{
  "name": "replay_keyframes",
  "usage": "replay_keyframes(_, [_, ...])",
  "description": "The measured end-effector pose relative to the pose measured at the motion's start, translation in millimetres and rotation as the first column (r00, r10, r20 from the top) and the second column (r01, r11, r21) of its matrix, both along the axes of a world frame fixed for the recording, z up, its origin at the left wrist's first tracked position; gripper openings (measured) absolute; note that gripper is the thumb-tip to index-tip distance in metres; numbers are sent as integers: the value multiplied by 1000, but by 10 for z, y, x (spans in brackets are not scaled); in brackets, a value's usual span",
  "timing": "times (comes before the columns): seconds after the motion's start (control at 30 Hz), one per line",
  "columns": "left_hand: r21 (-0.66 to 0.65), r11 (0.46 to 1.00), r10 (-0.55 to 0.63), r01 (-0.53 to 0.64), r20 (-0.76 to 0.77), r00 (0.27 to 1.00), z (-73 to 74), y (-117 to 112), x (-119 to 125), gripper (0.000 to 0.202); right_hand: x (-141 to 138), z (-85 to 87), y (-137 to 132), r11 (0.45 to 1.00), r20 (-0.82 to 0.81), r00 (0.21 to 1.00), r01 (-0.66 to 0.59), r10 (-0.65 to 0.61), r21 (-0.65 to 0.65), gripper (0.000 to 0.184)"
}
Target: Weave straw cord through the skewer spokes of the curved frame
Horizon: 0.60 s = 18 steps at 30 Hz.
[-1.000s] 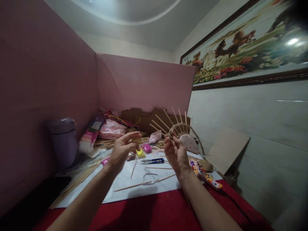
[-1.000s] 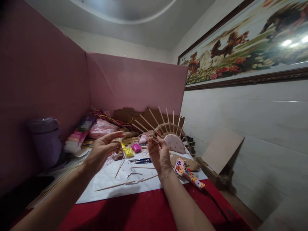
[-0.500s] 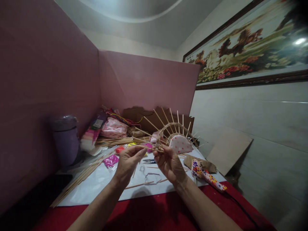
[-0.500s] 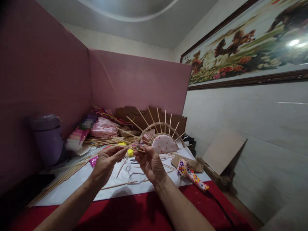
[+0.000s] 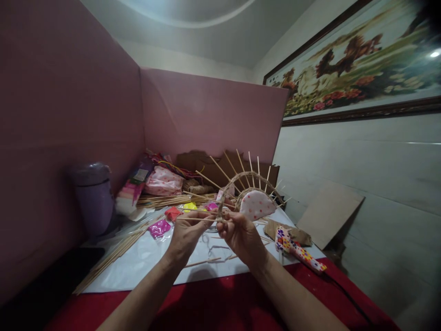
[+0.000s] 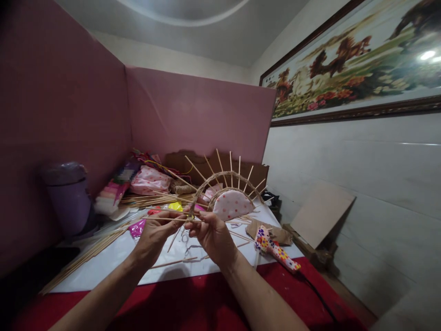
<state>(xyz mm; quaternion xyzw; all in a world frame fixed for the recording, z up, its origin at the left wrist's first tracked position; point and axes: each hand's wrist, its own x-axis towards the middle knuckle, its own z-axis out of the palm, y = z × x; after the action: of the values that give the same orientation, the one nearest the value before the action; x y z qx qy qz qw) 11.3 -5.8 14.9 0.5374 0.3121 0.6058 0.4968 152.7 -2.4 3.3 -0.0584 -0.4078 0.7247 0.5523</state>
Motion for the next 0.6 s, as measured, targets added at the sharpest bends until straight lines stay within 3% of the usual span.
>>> replay_keyframes(0.27, [63,998,20,-15,-90,996,12,13,-19,22,4,30,-14,998,-21,998,62,-62,-2,18])
replay_keyframes(0.6, [184,975,159,-124,-191,969,8,25,-50,13,48,7,12,994,-48,997,53,-58,-101,12])
